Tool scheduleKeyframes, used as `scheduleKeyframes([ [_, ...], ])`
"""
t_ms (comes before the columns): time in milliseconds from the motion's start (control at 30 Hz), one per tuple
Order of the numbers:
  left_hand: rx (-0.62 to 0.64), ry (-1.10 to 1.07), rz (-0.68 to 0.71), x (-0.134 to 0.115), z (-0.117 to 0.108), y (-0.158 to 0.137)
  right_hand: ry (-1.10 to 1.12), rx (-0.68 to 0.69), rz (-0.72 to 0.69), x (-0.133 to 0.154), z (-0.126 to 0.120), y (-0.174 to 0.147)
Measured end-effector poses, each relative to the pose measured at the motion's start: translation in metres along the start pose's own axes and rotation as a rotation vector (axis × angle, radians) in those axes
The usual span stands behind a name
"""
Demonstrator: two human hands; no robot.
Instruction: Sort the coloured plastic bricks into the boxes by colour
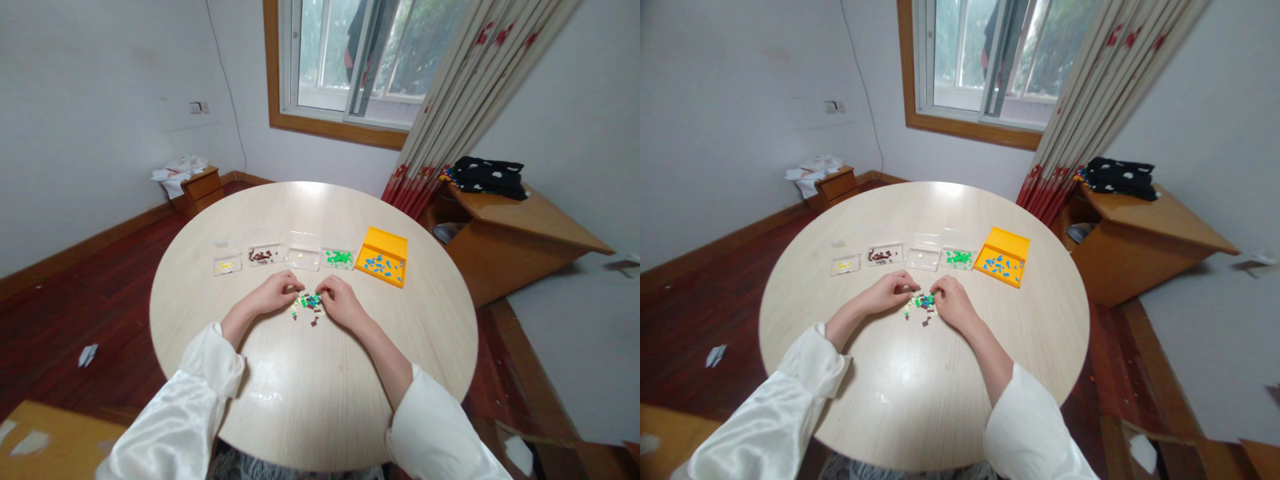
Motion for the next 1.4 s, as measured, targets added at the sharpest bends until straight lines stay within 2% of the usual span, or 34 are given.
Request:
scheduleKeyframes([
  [133, 0.032, 0.045, 0.016, 0.003, 0.0, 0.001, 0.054, 0.115, 0.062, -0.003, -0.008, 0.002],
  [300, 0.002, 0.05, 0.013, 0.006, 0.001, 0.002, 0.127, 0.209, -0.006, -0.001, -0.014, 0.002],
  [600, -0.092, 0.052, -0.088, 0.0, 0.0, 0.002, 0.25, 0.217, 0.016, -0.002, -0.012, 0.001],
  [933, -0.194, -0.057, -0.154, 0.007, -0.001, 0.006, 0.264, 0.228, 0.037, -0.004, -0.011, 0.001],
  [1067, -0.246, -0.16, -0.227, 0.01, -0.002, 0.006, 0.255, 0.23, 0.055, -0.002, -0.012, 0.002],
  [1167, -0.367, -0.236, -0.256, 0.013, -0.005, 0.009, 0.248, 0.231, 0.058, -0.002, -0.012, 0.002],
  [1300, -0.703, -0.281, -0.203, 0.017, -0.013, 0.012, 0.246, 0.227, 0.058, 0.0, -0.012, 0.002],
  [1400, -0.892, -0.253, -0.188, 0.025, -0.023, 0.013, 0.228, 0.219, 0.06, 0.0, -0.011, 0.002],
])
Point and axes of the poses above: each hand's wrist, its own y-axis towards the middle knuckle, its own z-axis out of the palm, x = y × z, the point moved 1 cm from there along y, towards the middle knuckle, and after that the axes turned 8 degrees about -x, right-handed, at the moved point
